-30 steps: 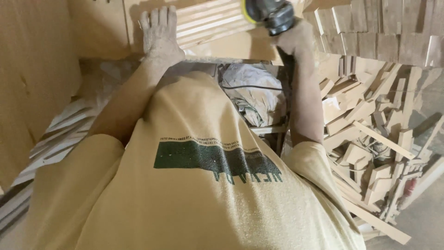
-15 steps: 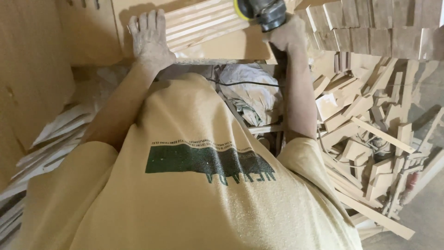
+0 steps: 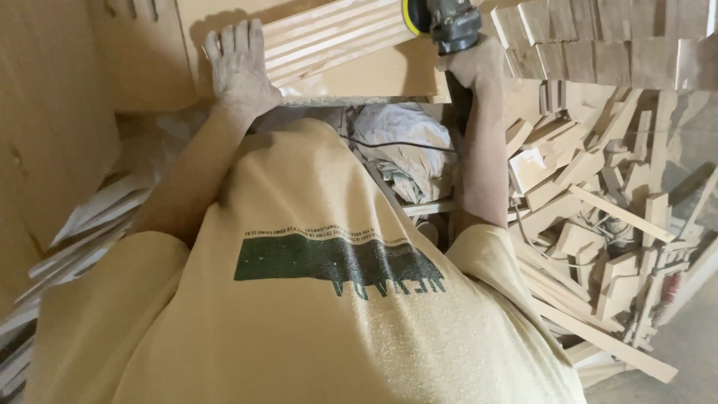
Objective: Sanding the edges and surfaces of small wooden slats using a handheld power sander in a workshop environment.
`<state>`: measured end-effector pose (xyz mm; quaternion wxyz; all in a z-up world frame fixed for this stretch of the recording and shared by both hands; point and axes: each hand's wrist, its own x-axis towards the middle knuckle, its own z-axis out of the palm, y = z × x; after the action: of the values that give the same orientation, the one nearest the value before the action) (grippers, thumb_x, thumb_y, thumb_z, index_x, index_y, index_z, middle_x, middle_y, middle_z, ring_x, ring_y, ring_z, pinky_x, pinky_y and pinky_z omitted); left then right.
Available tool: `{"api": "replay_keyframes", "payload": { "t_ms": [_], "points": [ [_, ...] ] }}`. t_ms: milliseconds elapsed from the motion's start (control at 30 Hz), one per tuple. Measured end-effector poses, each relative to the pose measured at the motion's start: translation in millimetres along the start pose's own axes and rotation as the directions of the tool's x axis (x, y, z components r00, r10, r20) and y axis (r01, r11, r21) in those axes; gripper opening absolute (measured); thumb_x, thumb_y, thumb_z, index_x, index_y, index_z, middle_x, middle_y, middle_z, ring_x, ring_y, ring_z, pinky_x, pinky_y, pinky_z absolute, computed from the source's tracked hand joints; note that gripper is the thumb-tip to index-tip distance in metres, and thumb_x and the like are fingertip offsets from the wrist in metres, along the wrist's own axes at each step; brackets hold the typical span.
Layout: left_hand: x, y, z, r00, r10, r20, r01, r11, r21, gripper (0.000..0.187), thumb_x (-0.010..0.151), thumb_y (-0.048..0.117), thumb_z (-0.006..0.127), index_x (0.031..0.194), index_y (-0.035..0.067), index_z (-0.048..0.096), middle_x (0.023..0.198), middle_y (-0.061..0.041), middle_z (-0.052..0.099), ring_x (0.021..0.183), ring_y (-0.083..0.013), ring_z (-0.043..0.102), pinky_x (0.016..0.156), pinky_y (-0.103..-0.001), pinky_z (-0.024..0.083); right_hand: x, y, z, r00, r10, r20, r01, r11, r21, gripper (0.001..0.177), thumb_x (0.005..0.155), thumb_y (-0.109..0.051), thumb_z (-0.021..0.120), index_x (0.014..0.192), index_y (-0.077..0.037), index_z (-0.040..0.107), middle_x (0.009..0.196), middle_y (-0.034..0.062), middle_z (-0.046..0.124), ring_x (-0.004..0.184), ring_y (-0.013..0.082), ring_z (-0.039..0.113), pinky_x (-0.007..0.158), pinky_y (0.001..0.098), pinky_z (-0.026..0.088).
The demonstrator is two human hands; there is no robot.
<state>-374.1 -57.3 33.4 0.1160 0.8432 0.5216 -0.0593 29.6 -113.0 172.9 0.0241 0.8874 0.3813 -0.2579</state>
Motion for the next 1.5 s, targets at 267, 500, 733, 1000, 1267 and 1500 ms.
{"api": "replay_keyframes", "payload": {
  "t_ms": [267, 500, 733, 1000, 1267, 1500],
  "points": [
    [2.4, 1.2, -2.2, 0.989, -0.034, 0.141, 0.04, 0.999, -0.037, 0.12, 0.059, 0.037, 0.082, 0.162, 0.005, 0.028, 0.146, -0.018, 0.044, 0.134, -0.0379, 0.041, 0.118, -0.053, 0.019, -68.9, -36.2, 14.8, 0.962, -0.146, 0.232, 0.139, 0.989, 0.048, 0.051, 0.075, 0.01, 0.075, 0.124, -0.004, 0.067, 0.109, 0.0103, 0.077, 0.095, 0.0236, 0.076, 0.084, 0.0302, 0.066],
    [-5.5, -0.8, -0.1, 1.0, -0.001, 0.012, 0.002, 1.0, -0.022, 0.112, 0.057, 0.035, 0.081, 0.156, 0.003, 0.038, 0.138, -0.016, 0.05, 0.124, -0.0363, 0.047, 0.114, -0.051, 0.024, -13.0, 33.9, 13.9, 0.999, 0.015, 0.042, -0.02, 0.99, 0.139, 0.049, 0.062, -0.015, 0.086, 0.11, -0.013, 0.077, 0.1, 0.0007, 0.079, 0.087, 0.0172, 0.073, 0.073, 0.031, 0.06],
    [2.1, -1.0, 0.5, 0.998, -0.028, 0.06, 0.029, 0.999, -0.019, 0.111, 0.059, 0.035, 0.081, 0.157, 0.004, 0.037, 0.139, -0.017, 0.05, 0.127, -0.0373, 0.046, 0.115, -0.053, 0.023, -82.9, -43.5, 43.3, 0.944, -0.281, 0.173, 0.278, 0.96, 0.042, 0.059, 0.068, -0.017, 0.087, 0.123, -0.009, 0.07, 0.105, 0.0102, 0.08, 0.091, 0.025, 0.077, 0.082, 0.0335, 0.064],
    [-2.7, -2.5, 5.0, 0.995, -0.019, -0.094, 0.015, 0.999, -0.042, 0.108, 0.048, 0.02, 0.083, 0.148, 0.004, 0.045, 0.129, -0.012, 0.053, 0.117, -0.0333, 0.051, 0.113, -0.048, 0.026, -51.8, 19.0, 17.3, 0.979, -0.034, 0.2, 0.015, 0.995, 0.097, 0.062, 0.072, 0.007, 0.079, 0.13, -0.011, 0.066, 0.119, 0.0093, 0.078, 0.099, 0.0208, 0.076, 0.088, 0.0287, 0.064],
    [3.2, 0.3, -9.4, 0.997, -0.045, 0.064, 0.049, 0.997, -0.057, 0.108, 0.055, 0.021, 0.078, 0.154, 0.002, 0.041, 0.136, -0.017, 0.051, 0.124, -0.0372, 0.047, 0.111, -0.052, 0.025, -34.2, 59.3, 19.4, 0.996, 0.015, -0.089, 0.022, 0.917, 0.398, 0.012, 0.071, -0.018, 0.078, 0.083, -0.018, 0.077, 0.076, -0.0057, 0.066, 0.073, 0.0111, 0.061, 0.06, 0.033, 0.05],
    [42.7, 45.9, -16.0, 0.985, -0.039, 0.165, 0.025, 0.996, 0.09, 0.087, 0.069, 0.034, 0.077, 0.146, 0.008, 0.047, 0.139, -0.017, 0.054, 0.126, -0.0346, 0.047, 0.1, -0.054, 0.037, -46.1, 69.0, 25.0, 0.994, -0.077, -0.073, 0.099, 0.923, 0.371, 0.025, 0.08, -0.007, 0.064, 0.105, -0.011, 0.064, 0.086, 0.0033, 0.071, 0.082, 0.0222, 0.065, 0.072, 0.0387, 0.056]
  ]
}}
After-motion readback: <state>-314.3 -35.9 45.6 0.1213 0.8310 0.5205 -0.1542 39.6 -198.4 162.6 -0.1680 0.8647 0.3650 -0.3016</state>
